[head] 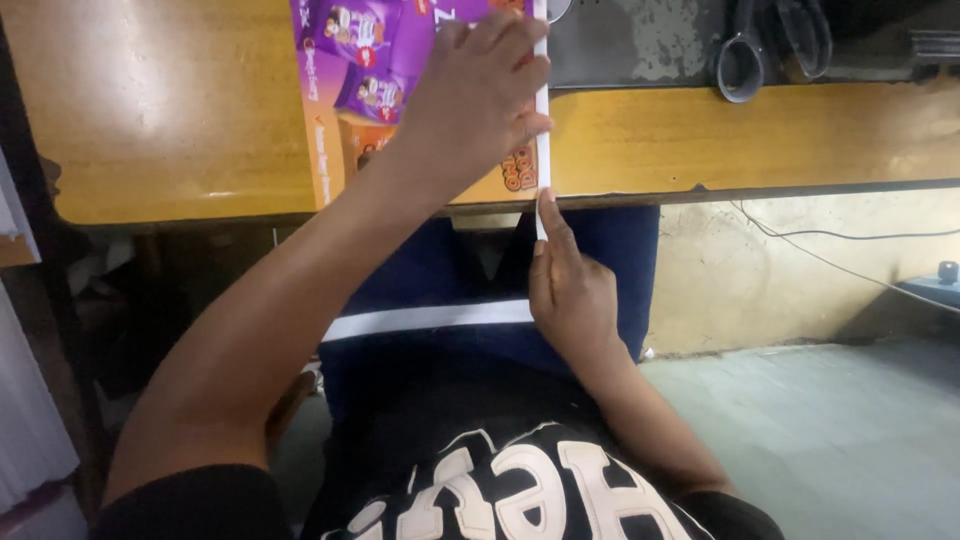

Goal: The person sews a white ribbon onto the edge of various printed paper sheets using a sewing machine. They repeatedly pick up sheets, align the ribbon, and guide them through the machine.

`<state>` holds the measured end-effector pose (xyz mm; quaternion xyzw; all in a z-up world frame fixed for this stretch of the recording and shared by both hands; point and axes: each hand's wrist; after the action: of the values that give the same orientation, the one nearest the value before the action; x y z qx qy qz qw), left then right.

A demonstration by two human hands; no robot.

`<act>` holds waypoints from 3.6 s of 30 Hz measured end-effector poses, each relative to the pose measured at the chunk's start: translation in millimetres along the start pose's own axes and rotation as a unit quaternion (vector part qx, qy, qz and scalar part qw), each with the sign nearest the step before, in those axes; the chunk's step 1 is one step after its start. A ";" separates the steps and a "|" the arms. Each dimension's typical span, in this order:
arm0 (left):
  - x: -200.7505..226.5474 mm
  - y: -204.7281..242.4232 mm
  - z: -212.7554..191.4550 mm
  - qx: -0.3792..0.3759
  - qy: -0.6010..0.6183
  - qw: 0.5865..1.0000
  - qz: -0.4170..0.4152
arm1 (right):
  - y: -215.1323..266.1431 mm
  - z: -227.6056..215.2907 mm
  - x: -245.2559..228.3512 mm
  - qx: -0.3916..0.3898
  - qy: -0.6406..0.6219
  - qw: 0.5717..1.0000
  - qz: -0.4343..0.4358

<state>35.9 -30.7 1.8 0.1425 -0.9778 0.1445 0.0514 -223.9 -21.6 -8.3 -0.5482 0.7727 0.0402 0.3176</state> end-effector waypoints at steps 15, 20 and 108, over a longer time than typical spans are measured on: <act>-1.7 30.7 -1.4 0.024 0.171 0.984 0.053 | 7.9 2.2 -5.2 -0.044 -0.042 0.993 0.100; 5.3 32.7 2.1 -0.041 0.128 0.990 0.028 | 7.6 -3.9 -4.5 -0.028 0.061 0.997 0.044; 20.3 29.1 -11.6 -0.062 0.165 0.983 -0.053 | 11.0 -12.5 -21.1 -0.053 -0.015 0.989 0.139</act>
<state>8.7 -5.9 7.9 0.1650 -0.9541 0.1021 0.2282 -235.0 -5.0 9.8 -0.4513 0.8332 0.1332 0.2905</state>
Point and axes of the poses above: each hand's wrist, its own y-axis away from the middle knuckle, its own z-axis out of the palm, x = y × z, and after that the axes turned 13 degrees about -z, right-handed
